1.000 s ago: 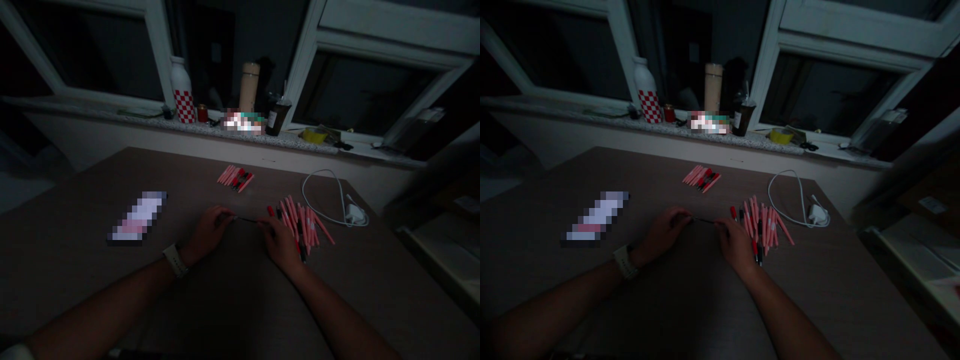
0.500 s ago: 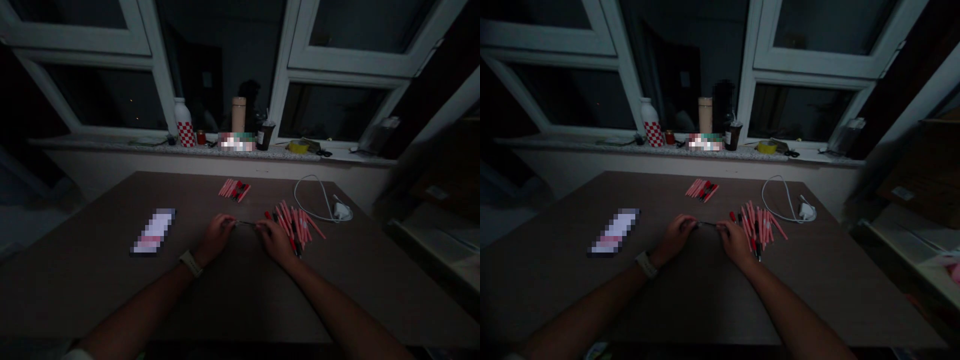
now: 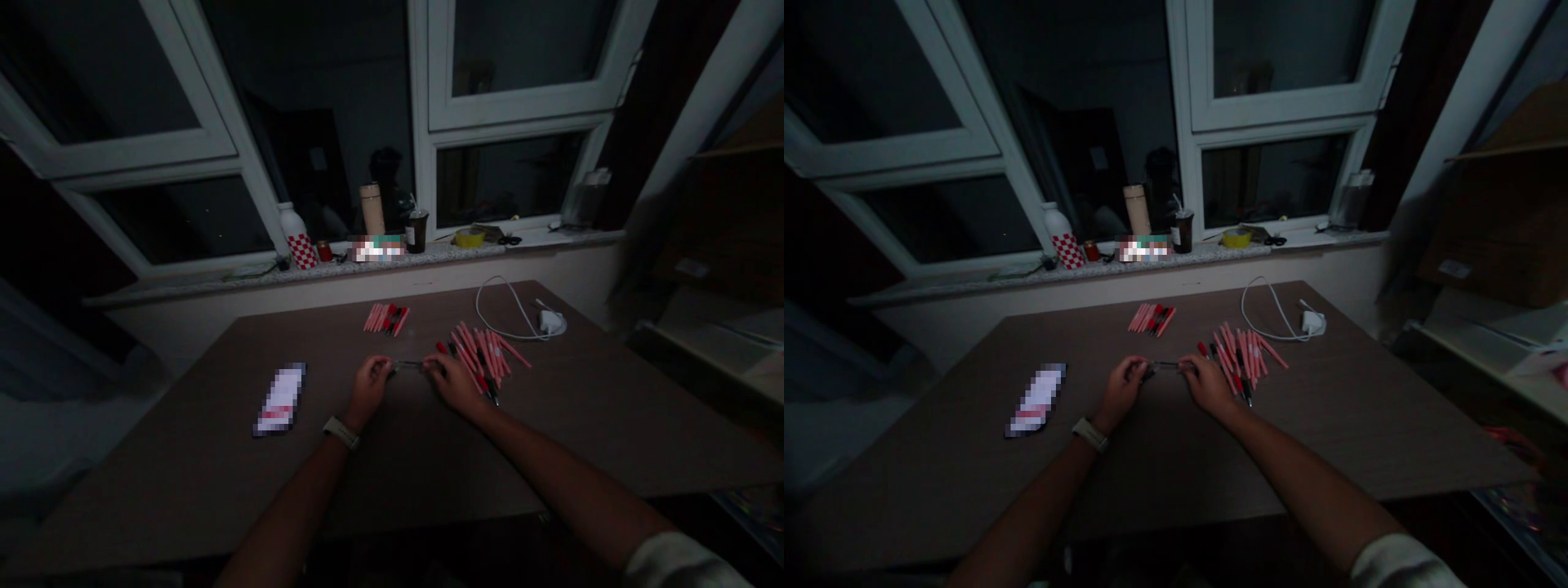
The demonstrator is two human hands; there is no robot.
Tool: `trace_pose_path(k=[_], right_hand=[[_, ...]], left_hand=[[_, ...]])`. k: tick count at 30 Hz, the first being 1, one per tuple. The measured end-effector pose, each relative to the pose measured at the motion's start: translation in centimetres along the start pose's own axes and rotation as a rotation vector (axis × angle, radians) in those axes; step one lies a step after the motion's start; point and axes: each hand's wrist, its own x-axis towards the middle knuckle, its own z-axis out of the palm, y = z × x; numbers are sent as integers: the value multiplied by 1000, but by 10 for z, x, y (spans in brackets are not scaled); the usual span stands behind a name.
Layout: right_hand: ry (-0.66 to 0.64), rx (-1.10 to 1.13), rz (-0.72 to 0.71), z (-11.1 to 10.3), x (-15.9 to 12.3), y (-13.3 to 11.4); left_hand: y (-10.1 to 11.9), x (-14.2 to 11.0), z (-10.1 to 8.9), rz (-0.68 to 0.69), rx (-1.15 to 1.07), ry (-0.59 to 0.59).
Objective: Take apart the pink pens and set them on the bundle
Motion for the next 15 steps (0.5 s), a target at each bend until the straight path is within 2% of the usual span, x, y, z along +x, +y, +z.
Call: trace_pose_path(k=[4, 10, 15], right_hand=[[-27, 8, 12, 0, 0, 2], [-80, -15, 5, 0, 0, 1], [-130, -26, 63, 4, -2, -2]], left_hand=[[-2, 1, 0, -20, 7, -10], [-2, 2, 1, 39, 95, -103], [-1, 4, -4, 51, 142, -132]])
